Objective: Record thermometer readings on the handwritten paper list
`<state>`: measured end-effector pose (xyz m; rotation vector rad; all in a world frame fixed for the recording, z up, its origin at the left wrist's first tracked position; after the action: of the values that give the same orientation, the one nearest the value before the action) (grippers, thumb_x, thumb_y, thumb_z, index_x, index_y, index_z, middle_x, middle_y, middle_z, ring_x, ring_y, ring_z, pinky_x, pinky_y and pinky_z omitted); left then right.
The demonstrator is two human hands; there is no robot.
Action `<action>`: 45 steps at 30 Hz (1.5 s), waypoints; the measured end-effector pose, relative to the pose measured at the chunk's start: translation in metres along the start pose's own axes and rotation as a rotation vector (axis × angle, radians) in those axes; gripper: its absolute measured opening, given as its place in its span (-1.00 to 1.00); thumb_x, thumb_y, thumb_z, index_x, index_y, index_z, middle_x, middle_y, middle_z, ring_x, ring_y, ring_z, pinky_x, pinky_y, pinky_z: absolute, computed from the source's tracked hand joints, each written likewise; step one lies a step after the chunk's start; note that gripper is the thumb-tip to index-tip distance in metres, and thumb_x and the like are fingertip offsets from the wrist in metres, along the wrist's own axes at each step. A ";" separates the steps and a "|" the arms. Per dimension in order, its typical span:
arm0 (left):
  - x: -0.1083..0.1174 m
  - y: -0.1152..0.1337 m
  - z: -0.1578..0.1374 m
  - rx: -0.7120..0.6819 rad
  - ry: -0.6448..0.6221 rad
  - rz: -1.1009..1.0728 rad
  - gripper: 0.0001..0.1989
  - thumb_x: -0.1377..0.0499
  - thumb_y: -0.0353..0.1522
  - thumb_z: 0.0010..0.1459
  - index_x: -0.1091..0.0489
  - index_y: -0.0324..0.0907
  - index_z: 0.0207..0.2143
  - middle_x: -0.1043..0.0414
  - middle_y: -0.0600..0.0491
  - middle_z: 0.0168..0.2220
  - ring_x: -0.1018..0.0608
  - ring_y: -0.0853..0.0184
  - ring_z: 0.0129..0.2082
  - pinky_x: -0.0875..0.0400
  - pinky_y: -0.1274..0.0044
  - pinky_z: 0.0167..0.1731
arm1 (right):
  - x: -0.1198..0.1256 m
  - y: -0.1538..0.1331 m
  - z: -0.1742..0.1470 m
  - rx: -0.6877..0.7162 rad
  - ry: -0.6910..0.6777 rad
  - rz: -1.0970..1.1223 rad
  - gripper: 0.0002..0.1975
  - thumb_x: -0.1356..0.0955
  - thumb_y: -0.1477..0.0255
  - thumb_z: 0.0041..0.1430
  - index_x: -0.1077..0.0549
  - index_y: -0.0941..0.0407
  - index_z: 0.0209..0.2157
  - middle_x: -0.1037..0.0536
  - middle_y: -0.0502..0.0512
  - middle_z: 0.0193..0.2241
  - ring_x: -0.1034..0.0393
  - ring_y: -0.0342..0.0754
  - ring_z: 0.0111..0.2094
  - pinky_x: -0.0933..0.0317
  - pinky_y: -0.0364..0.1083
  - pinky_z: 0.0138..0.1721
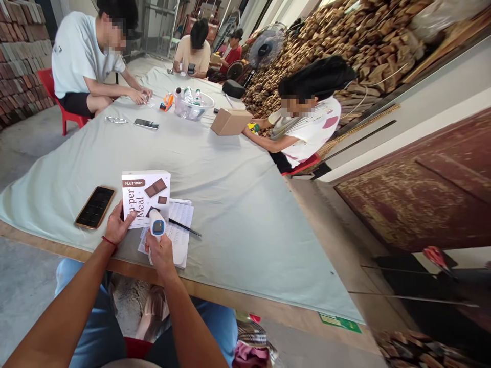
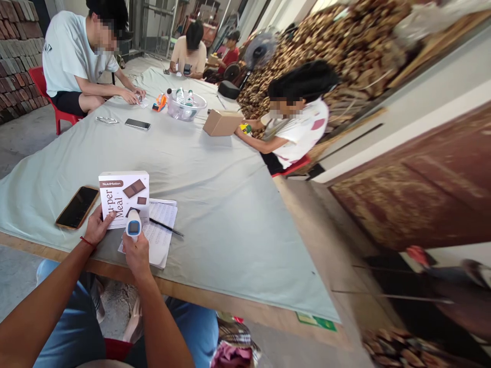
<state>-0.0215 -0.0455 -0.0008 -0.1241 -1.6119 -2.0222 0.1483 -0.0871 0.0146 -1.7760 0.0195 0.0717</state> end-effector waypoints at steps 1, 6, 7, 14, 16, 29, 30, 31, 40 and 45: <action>0.000 0.000 0.000 0.002 -0.006 -0.010 -0.32 -0.13 0.09 0.13 -0.36 -0.24 0.08 -0.51 -0.16 -0.07 -0.54 0.06 -0.10 -0.41 0.26 -0.05 | 0.000 0.000 0.000 -0.004 0.004 -0.007 -0.75 -0.33 0.18 0.04 -0.38 0.09 -0.44 -0.34 -0.11 -0.69 -0.24 -0.11 -0.58 -0.17 -0.11 -0.47; -0.001 0.003 0.000 0.010 -0.035 -0.094 -0.30 -0.21 0.05 0.08 -0.31 -0.23 0.12 -0.51 -0.15 -0.03 -0.55 0.08 -0.08 -0.44 0.28 -0.06 | 0.001 0.002 0.003 -0.031 -0.016 0.050 -0.75 -0.35 0.17 -0.01 -0.38 0.08 -0.44 -0.35 -0.11 -0.68 -0.23 -0.12 -0.58 -0.17 -0.11 -0.46; -0.001 0.004 0.000 0.010 -0.036 -0.111 -0.30 -0.22 0.04 0.07 -0.31 -0.23 0.12 -0.51 -0.15 -0.03 -0.56 0.09 -0.09 -0.45 0.29 -0.07 | 0.001 0.001 0.003 -0.032 -0.027 0.062 -0.75 -0.35 0.17 -0.02 -0.37 0.08 -0.44 -0.35 -0.11 -0.69 -0.22 -0.12 -0.58 -0.17 -0.11 -0.45; 0.000 0.000 0.000 0.057 -0.052 -0.218 -0.29 -0.25 0.05 0.04 -0.31 -0.25 0.08 -0.55 -0.16 -0.07 -0.59 0.09 -0.12 -0.50 0.28 -0.10 | 0.017 -0.012 -0.008 -0.010 -0.020 0.059 -0.78 -0.36 0.21 -0.04 -0.35 0.07 -0.50 -0.35 -0.10 -0.66 -0.23 -0.13 -0.56 -0.17 -0.13 -0.46; 0.000 -0.002 0.000 0.067 -0.037 -0.230 -0.27 -0.26 0.06 0.02 -0.31 -0.24 0.09 -0.54 -0.17 -0.05 -0.59 0.07 -0.11 -0.51 0.26 -0.10 | 0.033 -0.018 -0.012 0.004 0.011 0.043 -0.74 -0.38 0.17 -0.05 -0.35 0.07 -0.49 -0.37 -0.09 -0.63 -0.25 -0.13 -0.55 -0.17 -0.13 -0.45; 0.000 -0.015 0.011 0.006 0.277 -0.208 -0.21 -0.34 0.03 -0.06 -0.18 -0.20 0.08 -0.42 -0.20 -0.01 -0.55 0.11 -0.09 -0.52 0.23 -0.07 | 0.143 -0.031 -0.027 -0.003 0.338 -0.190 -0.62 -0.38 0.03 -0.12 -0.33 0.06 -0.54 -0.30 -0.11 -0.68 -0.18 -0.13 -0.61 -0.05 -0.13 -0.53; 0.000 -0.016 0.012 -0.002 0.289 -0.185 -0.21 -0.35 0.01 -0.07 -0.17 -0.20 0.09 -0.41 -0.20 -0.01 -0.56 0.12 -0.12 -0.53 0.23 -0.09 | 0.146 -0.028 -0.027 0.002 0.347 -0.190 -0.62 -0.38 0.03 -0.11 -0.33 0.07 -0.54 -0.31 -0.11 -0.68 -0.17 -0.14 -0.61 -0.04 -0.13 -0.53; -0.001 -0.017 0.013 -0.008 0.295 -0.160 -0.20 -0.36 -0.01 -0.08 -0.16 -0.21 0.09 -0.38 -0.20 0.00 -0.56 0.13 -0.13 -0.54 0.23 -0.11 | 0.149 -0.025 -0.027 0.007 0.353 -0.194 -0.62 -0.38 0.03 -0.10 -0.33 0.07 -0.54 -0.31 -0.10 -0.68 -0.17 -0.14 -0.61 -0.04 -0.13 -0.53; -0.001 -0.011 0.013 -0.015 0.272 0.064 -0.20 -0.43 -0.17 -0.18 -0.27 -0.20 0.11 -0.25 -0.22 0.05 -0.41 -0.03 0.11 -0.47 0.15 0.04 | 0.184 -0.013 0.005 -0.019 0.492 -0.875 -0.65 -0.35 0.24 0.13 -0.49 0.11 -0.09 -0.53 0.20 -0.20 -0.43 0.09 -0.20 -0.20 -0.04 -0.25; -0.003 -0.016 0.011 0.022 0.324 -0.008 -0.27 -0.44 -0.17 -0.19 -0.28 -0.21 0.02 -0.20 -0.20 0.08 -0.48 0.07 0.02 -0.55 0.21 -0.08 | 0.204 -0.007 0.027 -0.123 0.406 -1.254 -0.68 -0.36 0.29 0.21 -0.47 0.12 -0.03 -0.51 0.26 -0.14 -0.43 0.12 -0.13 -0.19 -0.01 -0.17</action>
<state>-0.0289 -0.0321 -0.0134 0.2087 -1.4302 -1.9138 0.3507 -0.0535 0.0043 -1.6146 -0.8040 -1.1963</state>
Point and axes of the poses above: each hand's wrist, its own z-axis towards the middle knuckle, its own x-axis out of the back of the hand, y = z × x, the point moved 2 cm from there along z, towards the middle knuckle
